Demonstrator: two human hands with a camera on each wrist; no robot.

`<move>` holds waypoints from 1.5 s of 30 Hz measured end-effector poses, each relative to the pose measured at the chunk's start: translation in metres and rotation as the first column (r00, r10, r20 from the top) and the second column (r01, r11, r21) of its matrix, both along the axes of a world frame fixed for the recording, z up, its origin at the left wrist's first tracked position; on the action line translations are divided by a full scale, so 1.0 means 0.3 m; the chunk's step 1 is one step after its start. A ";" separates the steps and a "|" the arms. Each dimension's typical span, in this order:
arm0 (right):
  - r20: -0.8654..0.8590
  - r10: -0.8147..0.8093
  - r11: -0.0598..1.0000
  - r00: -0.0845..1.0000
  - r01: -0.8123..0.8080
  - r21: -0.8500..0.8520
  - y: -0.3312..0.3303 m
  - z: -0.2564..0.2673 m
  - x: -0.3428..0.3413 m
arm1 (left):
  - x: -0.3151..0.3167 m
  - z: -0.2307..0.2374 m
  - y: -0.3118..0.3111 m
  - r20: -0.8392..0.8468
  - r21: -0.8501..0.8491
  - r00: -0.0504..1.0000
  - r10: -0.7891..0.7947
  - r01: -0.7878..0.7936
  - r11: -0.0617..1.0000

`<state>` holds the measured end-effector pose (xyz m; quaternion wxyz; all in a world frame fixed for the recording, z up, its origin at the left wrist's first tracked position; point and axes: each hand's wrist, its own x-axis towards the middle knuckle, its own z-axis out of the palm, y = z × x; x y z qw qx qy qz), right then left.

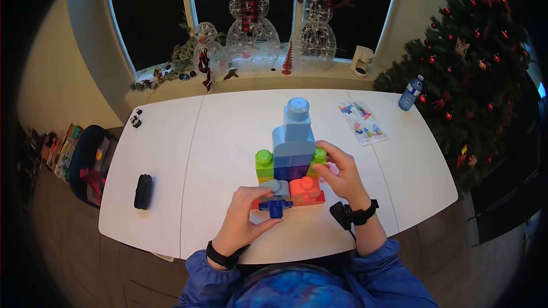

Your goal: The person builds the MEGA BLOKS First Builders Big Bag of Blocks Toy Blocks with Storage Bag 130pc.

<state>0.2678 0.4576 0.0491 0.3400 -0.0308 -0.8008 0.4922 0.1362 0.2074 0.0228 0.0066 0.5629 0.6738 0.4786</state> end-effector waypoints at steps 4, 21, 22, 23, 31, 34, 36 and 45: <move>0.013 0.000 1.000 1.000 0.000 0.010 -0.003 0.013 0.004 | -0.038 -0.011 0.008 -0.031 0.074 0.992 0.121 -0.118 0.990; 0.122 0.046 0.998 0.992 -0.050 0.025 0.029 0.048 0.027 | -0.124 0.011 0.069 0.225 -0.086 0.970 -0.093 0.114 0.990; 0.125 0.041 0.996 0.991 -0.050 0.068 0.065 0.033 0.030 | -0.145 0.012 0.083 0.299 -0.052 0.945 -0.135 0.157 0.986; 0.128 0.036 0.992 0.991 -0.050 0.112 0.098 0.019 0.034 | -0.163 0.016 0.100 0.371 -0.014 0.912 -0.177 0.196 0.980; 0.532 -0.400 0.790 0.746 -0.013 0.613 0.203 -0.118 0.043 | -0.234 0.084 0.219 0.706 -0.091 0.663 -0.250 0.435 0.896; 0.523 -0.445 0.767 0.727 0.007 0.642 0.203 -0.136 0.053 | -0.243 0.061 0.235 0.710 -0.076 0.646 -0.281 0.467 0.881; 0.509 -0.462 0.781 0.726 0.061 0.621 0.181 -0.111 0.074 | -0.248 0.039 0.240 0.706 -0.053 0.642 -0.299 0.469 0.882; 0.311 -0.159 0.926 0.937 0.032 0.377 -0.105 0.102 0.255 | -0.243 0.014 0.244 0.751 0.014 0.575 -0.324 0.477 0.879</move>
